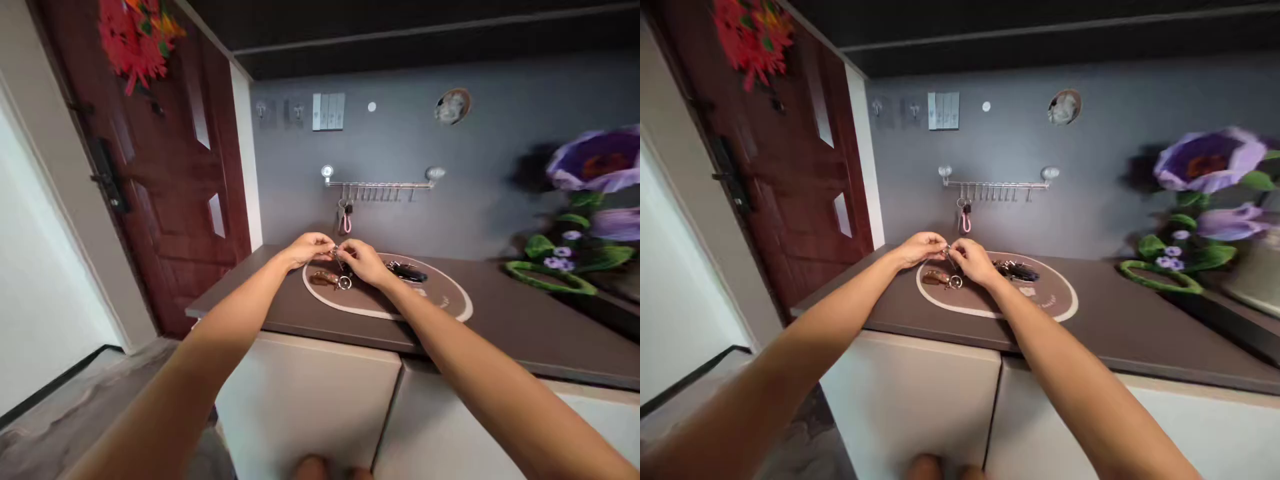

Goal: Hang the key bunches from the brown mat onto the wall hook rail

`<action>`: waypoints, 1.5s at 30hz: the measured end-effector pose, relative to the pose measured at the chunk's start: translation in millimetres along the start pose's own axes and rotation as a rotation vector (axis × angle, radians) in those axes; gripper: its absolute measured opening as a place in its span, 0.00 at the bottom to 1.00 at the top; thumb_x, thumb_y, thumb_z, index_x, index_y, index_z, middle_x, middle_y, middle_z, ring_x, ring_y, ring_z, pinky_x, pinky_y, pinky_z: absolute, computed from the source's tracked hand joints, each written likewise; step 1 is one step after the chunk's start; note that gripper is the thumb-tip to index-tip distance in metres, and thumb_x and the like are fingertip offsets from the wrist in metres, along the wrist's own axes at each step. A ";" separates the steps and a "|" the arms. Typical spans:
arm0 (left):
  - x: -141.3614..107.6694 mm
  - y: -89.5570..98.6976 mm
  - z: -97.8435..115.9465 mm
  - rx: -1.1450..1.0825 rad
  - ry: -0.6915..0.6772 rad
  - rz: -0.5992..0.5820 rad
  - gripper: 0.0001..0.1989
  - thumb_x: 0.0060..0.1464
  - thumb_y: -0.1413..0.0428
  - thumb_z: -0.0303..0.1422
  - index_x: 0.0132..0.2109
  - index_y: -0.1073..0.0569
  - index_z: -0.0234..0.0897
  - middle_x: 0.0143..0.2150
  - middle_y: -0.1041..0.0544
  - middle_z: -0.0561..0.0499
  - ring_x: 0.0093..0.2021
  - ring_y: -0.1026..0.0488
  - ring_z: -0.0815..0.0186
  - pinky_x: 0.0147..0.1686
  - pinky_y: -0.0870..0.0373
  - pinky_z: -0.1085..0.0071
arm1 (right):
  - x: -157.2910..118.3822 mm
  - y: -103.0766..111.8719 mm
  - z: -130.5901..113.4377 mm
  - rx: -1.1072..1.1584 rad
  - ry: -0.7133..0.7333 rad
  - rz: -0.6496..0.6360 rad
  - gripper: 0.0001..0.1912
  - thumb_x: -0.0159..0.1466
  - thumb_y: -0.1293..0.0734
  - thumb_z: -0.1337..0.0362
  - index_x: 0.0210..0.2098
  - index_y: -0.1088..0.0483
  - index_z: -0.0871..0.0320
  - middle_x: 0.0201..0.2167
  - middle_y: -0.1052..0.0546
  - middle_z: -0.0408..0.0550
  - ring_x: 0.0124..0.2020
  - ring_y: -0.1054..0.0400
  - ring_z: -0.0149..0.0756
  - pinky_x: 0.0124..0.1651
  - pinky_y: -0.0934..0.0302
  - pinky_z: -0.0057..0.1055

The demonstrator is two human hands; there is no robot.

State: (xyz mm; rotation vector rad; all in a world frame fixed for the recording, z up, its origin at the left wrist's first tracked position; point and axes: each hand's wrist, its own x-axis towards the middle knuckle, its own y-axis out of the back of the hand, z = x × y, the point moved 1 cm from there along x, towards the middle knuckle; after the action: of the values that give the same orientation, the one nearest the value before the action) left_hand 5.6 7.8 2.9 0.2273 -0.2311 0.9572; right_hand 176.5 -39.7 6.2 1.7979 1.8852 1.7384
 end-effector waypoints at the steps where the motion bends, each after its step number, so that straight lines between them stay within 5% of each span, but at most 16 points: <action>1: 0.7 -1.1 0.1 -0.003 0.005 0.000 0.15 0.41 0.40 0.36 0.34 0.31 0.29 0.30 0.28 0.51 0.31 0.28 0.72 0.39 0.32 0.71 | 0.1 0.8 -0.9 0.009 0.003 0.006 0.10 0.59 0.42 0.60 0.29 0.35 0.59 0.28 0.29 0.44 0.30 0.38 0.29 0.36 0.46 0.26; 22: 4.7 -11.5 -8.5 0.256 -0.036 0.105 0.17 0.42 0.43 0.41 0.33 0.30 0.30 0.26 0.29 0.51 0.24 0.33 0.74 0.28 0.34 0.74 | 4.7 10.2 28.7 0.306 -0.186 0.259 0.11 0.56 0.41 0.56 0.29 0.37 0.59 0.24 0.33 0.41 0.27 0.39 0.29 0.34 0.43 0.28; 31: 6.1 -12.6 -13.4 0.364 -0.046 0.175 0.12 0.44 0.46 0.38 0.30 0.30 0.31 0.21 0.31 0.53 0.22 0.34 0.73 0.25 0.35 0.75 | 47.9 34.0 23.4 0.758 -0.446 0.402 0.03 0.55 0.38 0.66 0.26 0.39 0.58 0.25 0.31 0.42 0.26 0.35 0.26 0.32 0.36 0.28; 45: 4.6 -15.9 -8.3 0.432 -0.097 0.200 0.10 0.44 0.47 0.37 0.28 0.31 0.32 0.19 0.32 0.54 0.20 0.35 0.73 0.22 0.37 0.76 | 109.6 40.3 29.2 0.876 -0.624 0.608 0.07 0.54 0.42 0.77 0.23 0.39 0.61 0.18 0.33 0.41 0.19 0.35 0.23 0.27 0.34 0.24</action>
State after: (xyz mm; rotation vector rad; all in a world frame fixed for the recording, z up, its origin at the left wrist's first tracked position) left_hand 22.0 5.0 -5.0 0.6575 -0.1343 1.1906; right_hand 185.6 44.9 91.4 2.9400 2.0249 0.1420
